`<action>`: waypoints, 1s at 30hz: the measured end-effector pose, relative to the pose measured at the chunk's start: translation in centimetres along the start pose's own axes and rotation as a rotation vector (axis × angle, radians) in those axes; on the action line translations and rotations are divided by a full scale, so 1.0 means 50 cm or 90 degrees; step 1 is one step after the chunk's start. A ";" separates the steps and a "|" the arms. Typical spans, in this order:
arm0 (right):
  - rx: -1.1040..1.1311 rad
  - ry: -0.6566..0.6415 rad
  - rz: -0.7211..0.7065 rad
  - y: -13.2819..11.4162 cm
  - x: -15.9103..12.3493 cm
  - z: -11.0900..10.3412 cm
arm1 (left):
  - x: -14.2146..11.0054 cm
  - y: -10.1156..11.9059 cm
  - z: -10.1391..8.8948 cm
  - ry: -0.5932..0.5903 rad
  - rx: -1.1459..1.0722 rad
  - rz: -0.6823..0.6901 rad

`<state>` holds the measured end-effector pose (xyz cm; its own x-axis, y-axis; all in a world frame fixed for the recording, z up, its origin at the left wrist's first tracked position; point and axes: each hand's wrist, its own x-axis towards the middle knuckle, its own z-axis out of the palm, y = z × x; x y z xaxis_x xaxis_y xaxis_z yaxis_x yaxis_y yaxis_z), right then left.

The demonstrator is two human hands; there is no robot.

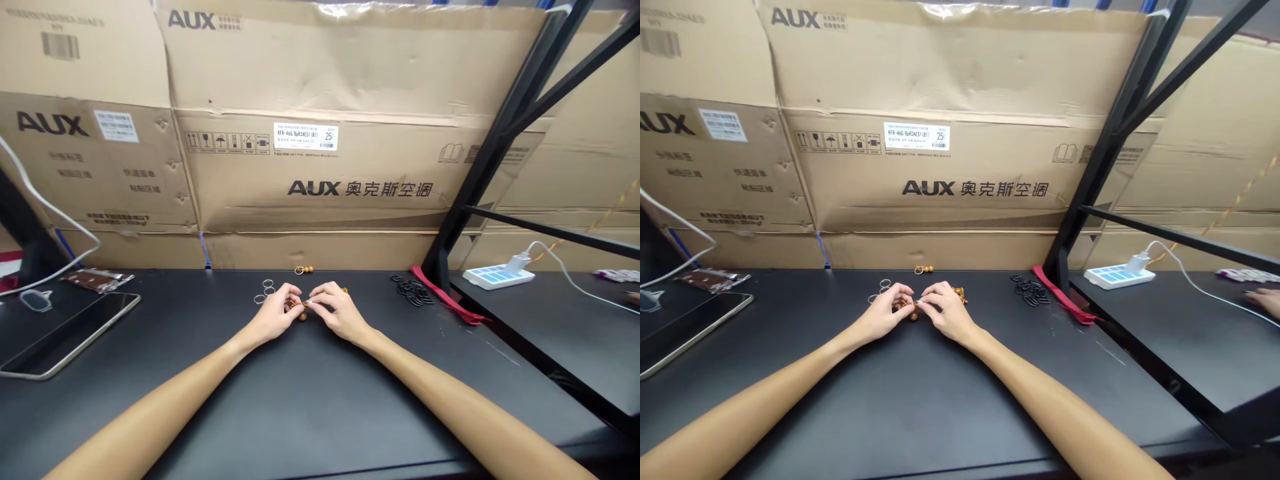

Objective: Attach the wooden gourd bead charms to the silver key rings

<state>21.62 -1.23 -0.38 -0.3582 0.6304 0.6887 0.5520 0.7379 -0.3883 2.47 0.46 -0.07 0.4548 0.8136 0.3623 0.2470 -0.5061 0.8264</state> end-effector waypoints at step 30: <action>-0.046 -0.127 0.004 -0.012 -0.005 0.006 | -0.004 0.010 -0.011 0.056 0.255 0.147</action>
<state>21.17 -1.75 -0.51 -0.4921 0.6754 0.5493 0.6050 0.7190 -0.3420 2.05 0.19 0.49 0.4662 0.6795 0.5665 0.4663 -0.7330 0.4953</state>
